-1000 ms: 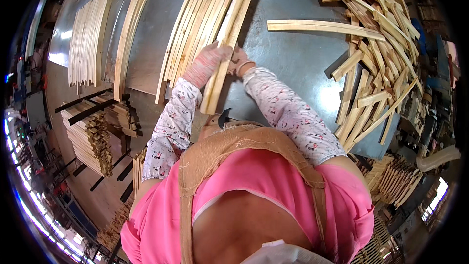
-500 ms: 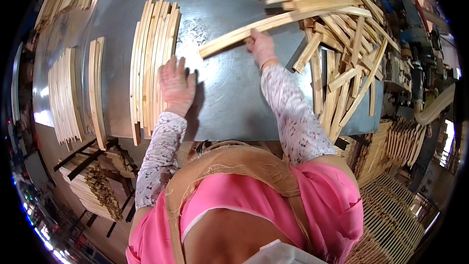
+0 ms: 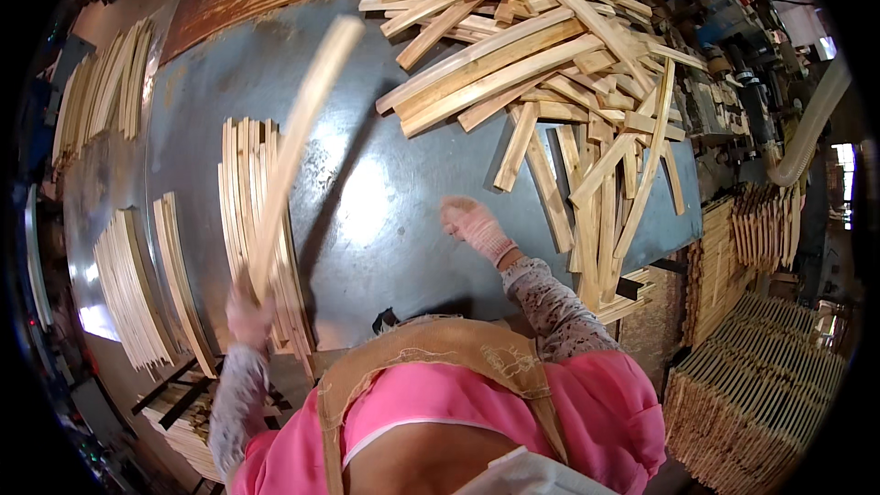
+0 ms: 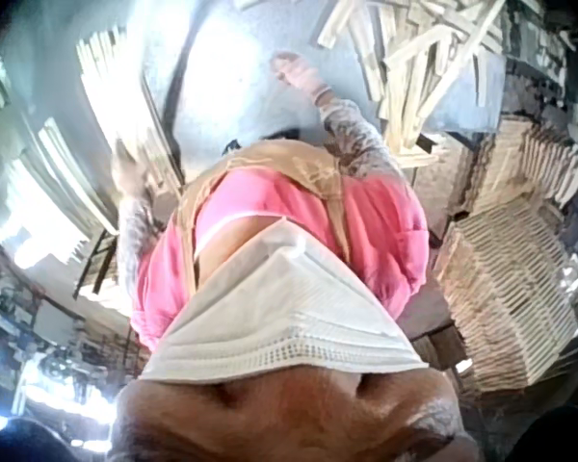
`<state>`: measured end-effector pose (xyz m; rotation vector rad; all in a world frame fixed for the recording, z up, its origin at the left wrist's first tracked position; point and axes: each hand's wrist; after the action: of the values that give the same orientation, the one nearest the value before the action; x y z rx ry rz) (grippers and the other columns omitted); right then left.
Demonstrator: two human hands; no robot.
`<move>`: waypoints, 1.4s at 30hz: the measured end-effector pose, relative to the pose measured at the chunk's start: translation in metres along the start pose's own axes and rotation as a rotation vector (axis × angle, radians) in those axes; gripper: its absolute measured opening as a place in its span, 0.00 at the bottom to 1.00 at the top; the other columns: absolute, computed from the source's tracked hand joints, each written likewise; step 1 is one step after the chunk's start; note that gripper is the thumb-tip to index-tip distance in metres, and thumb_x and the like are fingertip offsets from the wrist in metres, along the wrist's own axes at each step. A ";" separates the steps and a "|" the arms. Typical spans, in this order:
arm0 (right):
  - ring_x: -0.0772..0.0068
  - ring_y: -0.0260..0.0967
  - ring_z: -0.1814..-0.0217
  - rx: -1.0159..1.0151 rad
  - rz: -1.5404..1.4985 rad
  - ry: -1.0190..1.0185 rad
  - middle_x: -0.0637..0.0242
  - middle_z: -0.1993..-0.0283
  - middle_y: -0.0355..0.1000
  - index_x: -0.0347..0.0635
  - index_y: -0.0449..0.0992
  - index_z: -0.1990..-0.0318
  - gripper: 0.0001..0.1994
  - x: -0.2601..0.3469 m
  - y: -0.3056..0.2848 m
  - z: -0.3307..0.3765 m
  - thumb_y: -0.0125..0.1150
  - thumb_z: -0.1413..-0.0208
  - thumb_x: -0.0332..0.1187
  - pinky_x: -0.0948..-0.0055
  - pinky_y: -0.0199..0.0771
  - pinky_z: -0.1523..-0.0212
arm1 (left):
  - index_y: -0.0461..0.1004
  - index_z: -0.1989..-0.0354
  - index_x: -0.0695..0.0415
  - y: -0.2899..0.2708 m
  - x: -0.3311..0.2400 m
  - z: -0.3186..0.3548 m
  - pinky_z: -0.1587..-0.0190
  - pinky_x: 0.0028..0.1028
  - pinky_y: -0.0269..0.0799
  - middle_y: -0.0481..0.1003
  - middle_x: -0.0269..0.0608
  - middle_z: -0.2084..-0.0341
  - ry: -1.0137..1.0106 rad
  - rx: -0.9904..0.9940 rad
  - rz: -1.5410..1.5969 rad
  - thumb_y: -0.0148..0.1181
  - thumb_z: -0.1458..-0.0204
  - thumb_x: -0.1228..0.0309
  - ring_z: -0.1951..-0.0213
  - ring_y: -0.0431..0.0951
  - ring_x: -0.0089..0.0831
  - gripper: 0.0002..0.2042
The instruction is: The person repeatedly picks up thin wooden sticks from a metal table, aligns them into neat stacks, and places the stacks onto a nearby rack. The process involves gathering sticks, arranging them side-by-side, and transferring the bundles to a storage area.
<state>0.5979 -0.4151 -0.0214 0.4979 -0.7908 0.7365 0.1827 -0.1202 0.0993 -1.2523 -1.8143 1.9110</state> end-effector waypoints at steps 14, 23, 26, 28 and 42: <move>0.71 0.80 0.54 -0.252 0.467 -0.759 0.65 0.54 0.83 0.39 0.79 0.37 0.21 0.224 -0.067 0.052 0.69 0.36 0.28 0.72 0.80 0.48 | 0.55 0.22 0.69 0.200 -0.268 -0.465 0.27 0.42 0.68 0.70 0.65 0.32 0.396 0.223 0.410 0.77 0.48 0.48 0.30 0.71 0.56 0.54; 0.46 0.73 0.30 -0.943 1.387 -0.160 0.46 0.34 0.76 0.53 0.60 0.20 0.45 0.327 -0.276 -0.049 0.71 0.44 0.52 0.53 0.74 0.31 | 0.57 0.22 0.61 0.231 -0.299 -0.284 0.34 0.43 0.75 0.78 0.64 0.41 -0.018 0.920 0.277 0.75 0.50 0.55 0.38 0.79 0.57 0.49; 0.43 0.74 0.31 -0.825 1.271 -0.132 0.44 0.37 0.79 0.52 0.64 0.22 0.41 0.326 -0.252 -0.062 0.69 0.43 0.51 0.56 0.74 0.31 | 0.64 0.27 0.65 0.212 -0.268 -0.220 0.38 0.40 0.76 0.82 0.61 0.48 -0.116 0.917 0.523 0.76 0.50 0.58 0.44 0.83 0.51 0.44; 0.41 0.76 0.33 -0.870 1.115 -0.236 0.43 0.40 0.79 0.51 0.66 0.23 0.40 0.303 -0.237 -0.051 0.69 0.42 0.50 0.55 0.74 0.31 | 0.68 0.30 0.67 0.193 -0.238 -0.176 0.39 0.38 0.76 0.82 0.58 0.48 -0.173 0.941 0.643 0.76 0.50 0.60 0.45 0.83 0.46 0.40; 0.60 0.78 0.44 0.087 0.451 -0.385 0.52 0.46 0.78 0.34 0.70 0.34 0.25 0.011 0.121 0.024 0.61 0.31 0.41 0.63 0.81 0.44 | 0.76 0.40 0.63 0.181 -0.125 -0.020 0.46 0.41 0.82 0.82 0.55 0.48 -0.658 0.469 1.628 0.53 0.29 0.56 0.52 0.85 0.45 0.22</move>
<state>0.5017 -0.3475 0.0170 0.5541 -1.2579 1.1140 0.3418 -0.2285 -0.0092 -2.3178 0.1040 3.4344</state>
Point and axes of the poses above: each hand's wrist, its own z-axis away from the middle knuckle, its own y-axis out of the palm, x = y × z
